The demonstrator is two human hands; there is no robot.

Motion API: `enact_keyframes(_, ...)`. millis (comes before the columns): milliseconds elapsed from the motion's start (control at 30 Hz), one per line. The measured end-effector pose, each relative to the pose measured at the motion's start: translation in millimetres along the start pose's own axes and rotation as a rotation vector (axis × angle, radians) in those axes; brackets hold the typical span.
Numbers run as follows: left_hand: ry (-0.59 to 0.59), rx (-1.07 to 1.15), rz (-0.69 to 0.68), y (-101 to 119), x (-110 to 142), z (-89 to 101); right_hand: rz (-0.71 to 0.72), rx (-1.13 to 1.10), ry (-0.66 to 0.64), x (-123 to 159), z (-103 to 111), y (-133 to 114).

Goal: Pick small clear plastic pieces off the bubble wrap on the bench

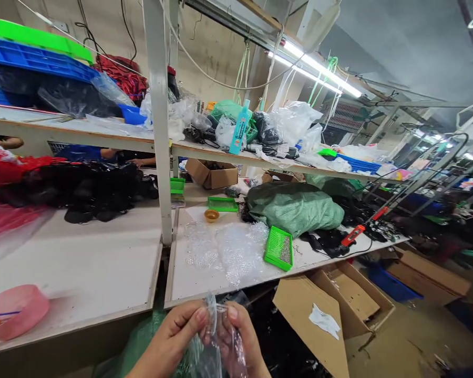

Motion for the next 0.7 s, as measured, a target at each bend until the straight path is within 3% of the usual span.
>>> enact_keyframes(67, 0.046, -0.137, 0.022, 2.0, 1.6, 0.7, 0.059, 0.252, -0.051, 2.5, 2.4, -11.6)
enact_keyframes(167, -0.027, -0.351, 0.019, 10.0, 4.5, -2.0, 0.117, 0.65, -0.125, 5.1, 4.1, -32.8)
enact_keyframes(267, -0.094, -0.279, -0.036, 14.6, 7.6, -3.7, 0.119, 0.945, -0.196, 3.0, -0.4, -44.7)
enact_keyframes(400, -0.024, -0.13, -0.082, 13.0, 13.4, 3.9, 0.206, 1.168, -0.31, -0.6, -13.1, -46.7)
enact_keyframes(533, -0.042, -0.171, -0.109, 15.2, 19.8, 13.5, 0.214, 1.171, -0.295, -3.1, -14.9, -44.8)
enact_keyframes(700, -0.01, -0.465, 0.05, 23.5, 19.8, 24.6, 0.139, 0.944, -0.203, -6.9, -8.0, -31.0)
Point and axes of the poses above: each hand's wrist, its own x-axis away from the middle knuckle, its own z-axis out of the back of the hand, y = z × x, the point moved 3 cm from there along -x, towards the middle knuckle, and after that the axes turned 4 degrees about -x, right-handed, at the moved point
